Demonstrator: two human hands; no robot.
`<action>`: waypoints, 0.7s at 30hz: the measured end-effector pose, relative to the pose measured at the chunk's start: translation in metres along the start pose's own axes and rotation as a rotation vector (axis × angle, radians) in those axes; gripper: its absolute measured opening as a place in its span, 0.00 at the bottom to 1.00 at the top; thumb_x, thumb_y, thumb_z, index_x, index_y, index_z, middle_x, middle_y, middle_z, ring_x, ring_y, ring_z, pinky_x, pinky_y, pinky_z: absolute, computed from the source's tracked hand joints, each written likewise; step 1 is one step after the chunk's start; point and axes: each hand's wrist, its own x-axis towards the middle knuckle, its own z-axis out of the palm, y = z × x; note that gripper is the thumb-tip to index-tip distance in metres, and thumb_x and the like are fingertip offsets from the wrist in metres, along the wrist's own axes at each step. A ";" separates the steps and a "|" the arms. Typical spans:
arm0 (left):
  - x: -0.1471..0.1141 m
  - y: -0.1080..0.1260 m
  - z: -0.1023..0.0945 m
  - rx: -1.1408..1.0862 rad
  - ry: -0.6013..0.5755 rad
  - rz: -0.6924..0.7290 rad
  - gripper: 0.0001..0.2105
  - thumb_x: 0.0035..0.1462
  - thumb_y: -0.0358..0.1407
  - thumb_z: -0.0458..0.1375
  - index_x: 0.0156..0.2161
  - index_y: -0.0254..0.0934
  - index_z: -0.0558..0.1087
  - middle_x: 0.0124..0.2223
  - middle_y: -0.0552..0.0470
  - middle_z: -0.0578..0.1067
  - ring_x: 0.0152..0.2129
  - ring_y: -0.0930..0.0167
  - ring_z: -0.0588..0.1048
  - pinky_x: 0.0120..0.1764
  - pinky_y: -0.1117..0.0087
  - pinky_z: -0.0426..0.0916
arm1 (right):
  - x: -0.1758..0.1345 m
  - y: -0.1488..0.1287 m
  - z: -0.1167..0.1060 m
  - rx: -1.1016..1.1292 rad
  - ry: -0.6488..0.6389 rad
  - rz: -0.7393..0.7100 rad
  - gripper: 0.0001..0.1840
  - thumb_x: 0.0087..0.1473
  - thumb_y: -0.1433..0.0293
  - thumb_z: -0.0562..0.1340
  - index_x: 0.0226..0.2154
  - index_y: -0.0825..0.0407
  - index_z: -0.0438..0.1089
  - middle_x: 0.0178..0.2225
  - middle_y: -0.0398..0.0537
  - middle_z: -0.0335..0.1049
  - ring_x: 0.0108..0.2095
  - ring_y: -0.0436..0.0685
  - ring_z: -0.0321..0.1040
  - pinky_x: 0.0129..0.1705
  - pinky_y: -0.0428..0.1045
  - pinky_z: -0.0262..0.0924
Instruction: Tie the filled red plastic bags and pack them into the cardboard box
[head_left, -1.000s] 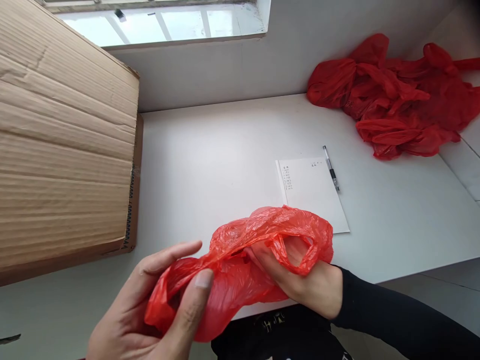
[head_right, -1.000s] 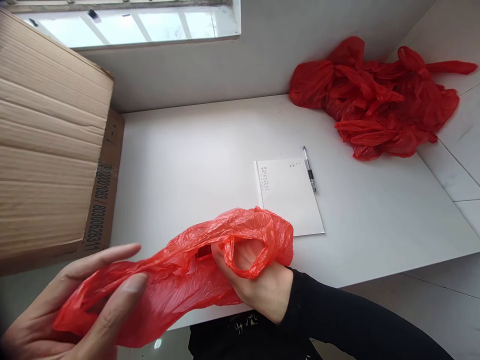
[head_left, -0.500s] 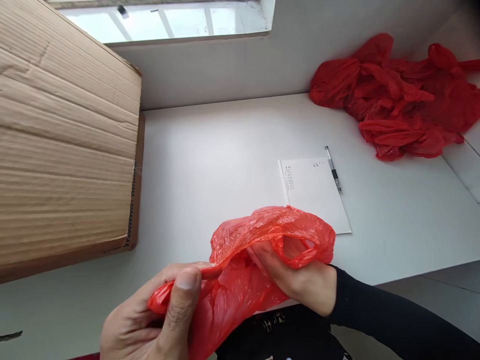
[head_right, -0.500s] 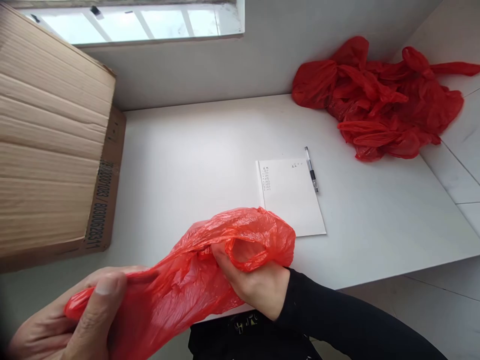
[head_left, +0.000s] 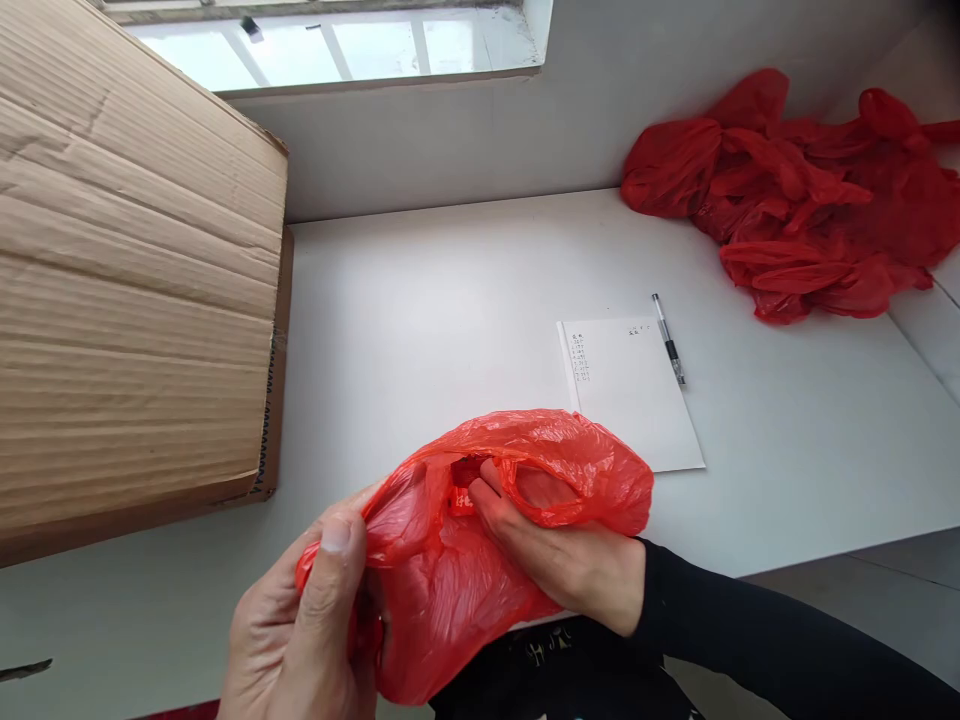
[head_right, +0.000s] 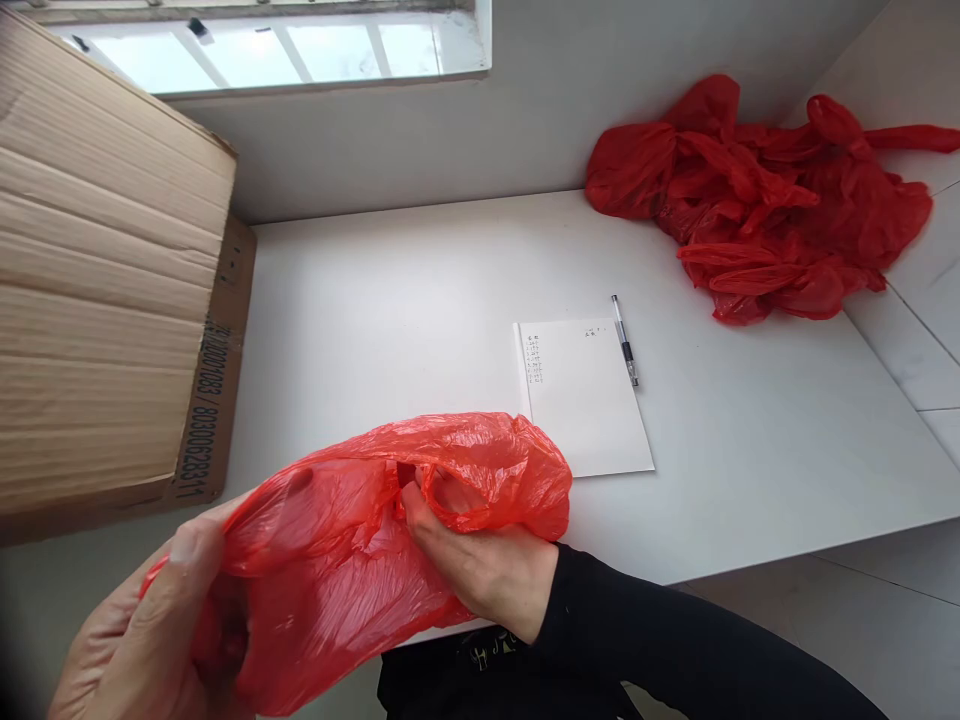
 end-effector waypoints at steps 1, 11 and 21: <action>0.000 0.000 0.001 -0.048 0.005 -0.051 0.28 0.39 0.60 0.70 0.44 0.47 0.79 0.29 0.53 0.78 0.28 0.63 0.77 0.18 0.73 0.67 | 0.000 0.000 -0.002 0.022 -0.018 0.000 0.28 0.67 0.80 0.49 0.67 0.64 0.50 0.63 0.55 0.65 0.66 0.58 0.58 0.68 0.49 0.57; 0.000 0.000 -0.001 -0.061 -0.003 -0.049 0.28 0.38 0.57 0.72 0.44 0.46 0.81 0.24 0.57 0.70 0.19 0.76 0.60 0.19 0.79 0.60 | -0.007 0.004 -0.010 0.234 -0.113 0.062 0.26 0.68 0.76 0.49 0.66 0.59 0.54 0.61 0.55 0.68 0.64 0.58 0.62 0.63 0.51 0.65; -0.006 -0.002 -0.004 -0.057 -0.129 -0.029 0.23 0.47 0.54 0.68 0.47 0.46 0.82 0.34 0.49 0.82 0.36 0.61 0.79 0.37 0.67 0.77 | -0.019 0.006 -0.025 0.203 -0.133 0.044 0.33 0.67 0.81 0.45 0.71 0.62 0.37 0.65 0.61 0.61 0.67 0.59 0.54 0.64 0.52 0.63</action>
